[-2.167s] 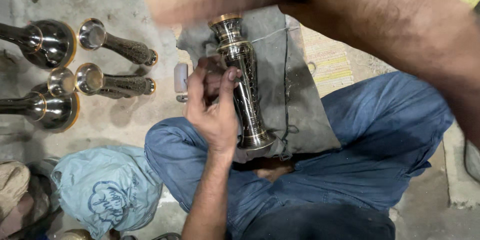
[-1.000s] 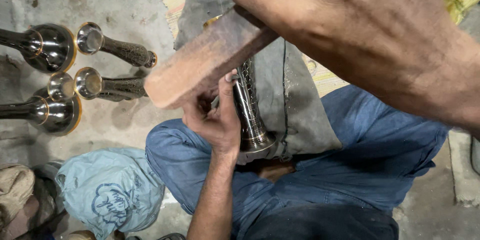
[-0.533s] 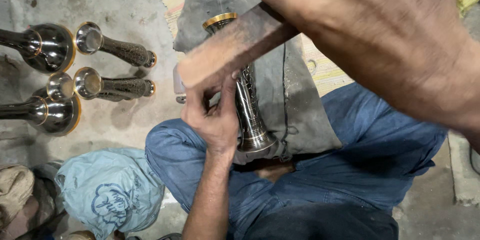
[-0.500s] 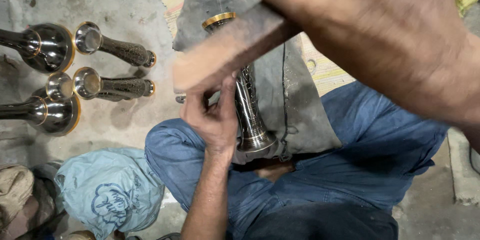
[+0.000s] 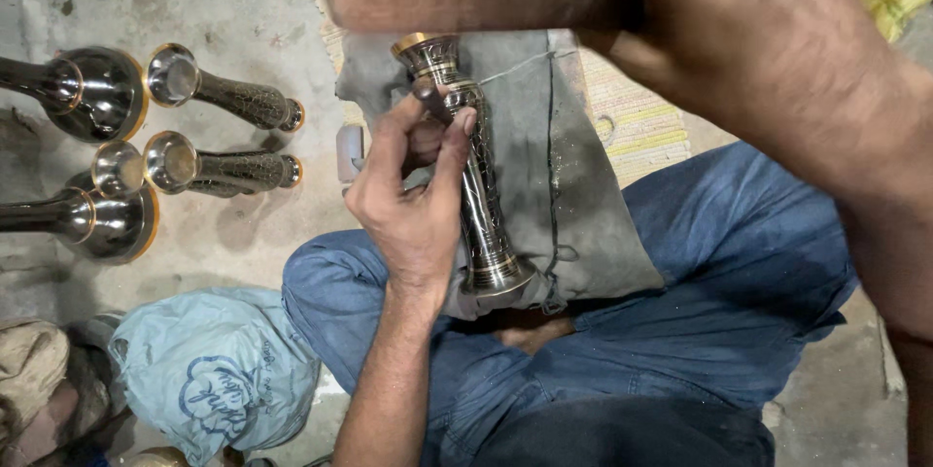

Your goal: The person sits cross-legged on the floor and uses a wooden mallet to strike a metal chisel against a silver-colored metal vessel, creating engraved patterns. Several similar finished vessels are visible nearby.

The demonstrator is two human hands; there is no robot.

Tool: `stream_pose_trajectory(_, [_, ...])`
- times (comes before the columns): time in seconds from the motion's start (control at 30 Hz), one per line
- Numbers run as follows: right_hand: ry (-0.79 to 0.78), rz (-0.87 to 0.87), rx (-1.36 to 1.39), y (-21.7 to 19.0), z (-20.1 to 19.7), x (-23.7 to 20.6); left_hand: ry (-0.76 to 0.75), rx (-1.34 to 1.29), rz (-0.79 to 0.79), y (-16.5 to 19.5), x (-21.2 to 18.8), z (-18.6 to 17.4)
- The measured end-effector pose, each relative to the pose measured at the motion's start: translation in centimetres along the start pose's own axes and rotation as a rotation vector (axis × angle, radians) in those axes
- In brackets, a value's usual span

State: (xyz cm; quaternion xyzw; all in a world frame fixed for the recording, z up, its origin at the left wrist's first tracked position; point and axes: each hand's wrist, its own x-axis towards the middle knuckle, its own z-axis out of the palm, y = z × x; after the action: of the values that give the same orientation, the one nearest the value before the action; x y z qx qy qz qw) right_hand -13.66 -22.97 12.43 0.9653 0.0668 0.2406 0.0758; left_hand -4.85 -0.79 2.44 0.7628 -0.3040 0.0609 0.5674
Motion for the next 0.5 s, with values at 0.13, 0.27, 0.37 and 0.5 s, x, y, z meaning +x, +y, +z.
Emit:
stream_pose_trajectory(0.13, [-0.040,0.049,0.129,0.2,0.3,-0.1,-0.044,0.084,0.034,-0.1,0.0,-0.2])
stream_pose_trajectory(0.27, [0.010,0.092,0.177,-0.5,1.7,-0.5,-0.021,0.029,0.049,-0.7,-0.4,0.0])
stream_pose_trajectory(0.37, [-0.033,0.208,0.327,-1.4,4.5,0.1,0.012,-0.148,0.040,-1.1,-1.2,-0.4])
stream_pose_trajectory(0.5, [-0.101,0.370,0.764,-3.1,9.8,1.6,0.186,-0.370,-0.170,-1.7,-2.6,-1.9])
